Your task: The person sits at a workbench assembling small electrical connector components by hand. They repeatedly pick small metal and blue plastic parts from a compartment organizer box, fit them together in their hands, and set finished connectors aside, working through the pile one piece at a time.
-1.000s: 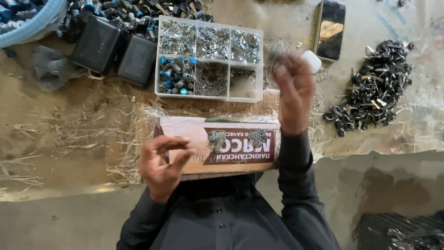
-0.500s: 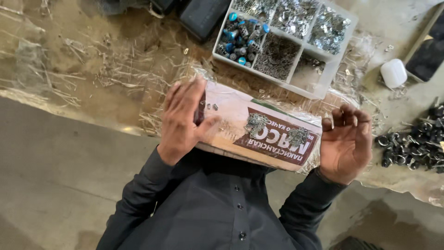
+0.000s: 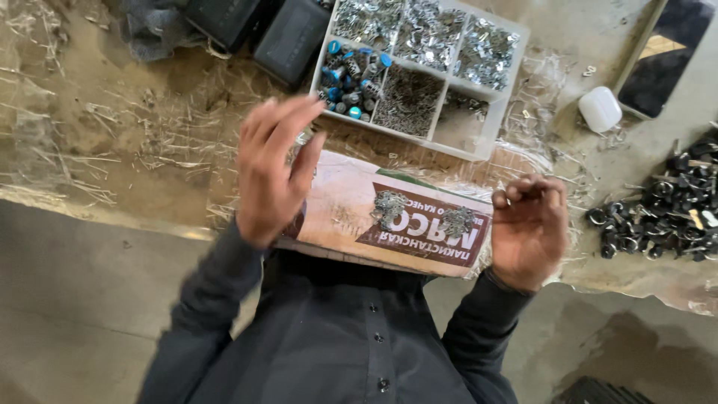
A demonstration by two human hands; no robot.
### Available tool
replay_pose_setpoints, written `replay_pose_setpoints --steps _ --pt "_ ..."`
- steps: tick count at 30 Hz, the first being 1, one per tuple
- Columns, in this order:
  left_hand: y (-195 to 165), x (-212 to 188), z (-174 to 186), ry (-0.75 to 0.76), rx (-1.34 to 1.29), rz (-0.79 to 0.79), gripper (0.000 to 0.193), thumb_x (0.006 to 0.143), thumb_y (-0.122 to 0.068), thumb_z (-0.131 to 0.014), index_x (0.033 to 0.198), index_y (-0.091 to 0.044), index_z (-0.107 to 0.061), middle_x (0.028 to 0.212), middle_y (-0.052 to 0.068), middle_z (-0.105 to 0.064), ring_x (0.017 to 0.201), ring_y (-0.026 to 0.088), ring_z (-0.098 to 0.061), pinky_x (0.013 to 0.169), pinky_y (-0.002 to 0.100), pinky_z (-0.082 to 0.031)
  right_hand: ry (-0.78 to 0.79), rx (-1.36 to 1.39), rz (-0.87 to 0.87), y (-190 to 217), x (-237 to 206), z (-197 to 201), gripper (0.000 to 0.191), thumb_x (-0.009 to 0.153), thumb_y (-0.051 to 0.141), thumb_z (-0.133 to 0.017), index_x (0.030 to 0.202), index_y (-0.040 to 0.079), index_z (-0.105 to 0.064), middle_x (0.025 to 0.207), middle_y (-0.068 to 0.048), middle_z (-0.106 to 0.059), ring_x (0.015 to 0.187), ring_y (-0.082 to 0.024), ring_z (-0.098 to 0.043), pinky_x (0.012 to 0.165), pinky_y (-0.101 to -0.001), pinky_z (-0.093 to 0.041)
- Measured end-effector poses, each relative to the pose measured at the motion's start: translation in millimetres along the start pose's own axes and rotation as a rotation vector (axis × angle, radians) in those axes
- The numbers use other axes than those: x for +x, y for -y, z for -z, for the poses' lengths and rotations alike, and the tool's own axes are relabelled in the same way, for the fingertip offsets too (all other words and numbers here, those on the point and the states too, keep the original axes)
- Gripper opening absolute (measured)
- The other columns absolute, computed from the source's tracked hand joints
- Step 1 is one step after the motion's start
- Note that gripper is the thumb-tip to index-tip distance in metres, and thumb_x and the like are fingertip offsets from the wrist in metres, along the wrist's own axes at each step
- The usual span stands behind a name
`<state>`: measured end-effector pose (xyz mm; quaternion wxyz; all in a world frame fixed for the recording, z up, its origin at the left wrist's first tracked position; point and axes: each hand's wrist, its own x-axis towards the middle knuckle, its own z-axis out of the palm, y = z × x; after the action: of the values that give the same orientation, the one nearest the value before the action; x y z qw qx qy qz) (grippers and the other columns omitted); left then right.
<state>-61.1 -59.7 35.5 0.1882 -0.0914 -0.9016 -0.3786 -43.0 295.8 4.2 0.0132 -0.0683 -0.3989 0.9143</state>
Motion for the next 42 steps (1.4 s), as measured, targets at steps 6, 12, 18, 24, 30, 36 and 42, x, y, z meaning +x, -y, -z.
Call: replay_pose_setpoints --steps 6,12,18,24,30,36,42 --pt "10 92 -22 0.296 0.159 -0.374 0.024 0.091 -0.018 -0.079 0.113 -0.01 -0.074 0.115 0.006 -0.069 0.105 0.026 -0.063 0.097 0.044 -0.043 0.17 -0.304 0.072 -7 8 -54 0.016 0.107 0.011 -0.065 0.118 -0.001 -0.066 0.113 -0.011 -0.065 0.098 -0.018 -0.062 0.091 -0.0319 -0.05" --pt "-19 96 -14 0.152 0.153 -0.422 0.033 0.092 -0.005 -0.079 0.124 -0.012 -0.075 0.119 0.01 -0.072 0.089 0.023 -0.062 0.08 0.037 -0.05 0.18 -1.148 0.381 2 13 -102 0.019 0.096 0.006 -0.075 0.112 -0.004 -0.069 0.109 -0.012 -0.07 0.097 -0.018 -0.069 0.088 -0.0297 -0.056" --pt "-75 38 -33 0.071 -0.107 -0.271 0.051 0.087 -0.004 -0.076 0.137 -0.003 -0.063 0.137 0.015 -0.067 0.117 0.031 -0.07 0.102 0.043 -0.057 0.239 -0.752 0.006 -22 35 -105 0.016 0.099 0.003 -0.074 0.11 -0.001 -0.064 0.104 -0.007 -0.074 0.094 -0.013 -0.071 0.084 -0.0268 -0.059" --pt "-66 43 -43 0.012 -0.172 -0.271 0.042 0.094 -0.003 -0.076 0.135 0.001 -0.065 0.137 0.016 -0.066 0.124 0.033 -0.068 0.108 0.042 -0.056 0.414 -0.607 -0.11 -21 54 -100 0.016 0.1 0.001 -0.073 0.111 -0.001 -0.061 0.11 -0.006 -0.069 0.102 -0.01 -0.067 0.092 -0.0268 -0.057" --pt "-41 69 -46 -0.072 -0.246 -0.053 0.038 0.094 -0.004 -0.081 0.13 -0.002 -0.068 0.131 0.014 -0.071 0.12 0.029 -0.072 0.098 0.036 -0.06 0.364 -1.317 0.455 -19 113 -114 0.022 0.09 0.01 -0.08 0.108 0.003 -0.071 0.106 -0.006 -0.066 0.092 -0.017 -0.065 0.078 -0.0303 -0.057" --pt "-36 78 -63 0.022 -0.416 0.192 0.05 0.086 -0.005 -0.083 0.134 -0.007 -0.066 0.124 0.01 -0.075 0.099 0.019 -0.077 0.085 0.031 -0.06 0.474 -1.942 0.801 -42 132 -130 0.01 0.088 0.015 -0.083 0.092 0.009 -0.076 0.095 -0.005 -0.063 0.091 -0.024 -0.059 0.063 -0.0334 -0.049" --pt "-27 76 -69 -0.019 -0.48 0.048 0.041 0.091 -0.006 -0.084 0.129 -0.007 -0.067 0.13 0.011 -0.072 0.109 0.022 -0.075 0.092 0.033 -0.06 0.337 -1.389 0.507 -24 123 -116 0.012 0.095 0.004 -0.079 0.107 0.005 -0.077 0.096 -0.003 -0.072 0.085 -0.012 -0.065 0.073 -0.028 -0.053"
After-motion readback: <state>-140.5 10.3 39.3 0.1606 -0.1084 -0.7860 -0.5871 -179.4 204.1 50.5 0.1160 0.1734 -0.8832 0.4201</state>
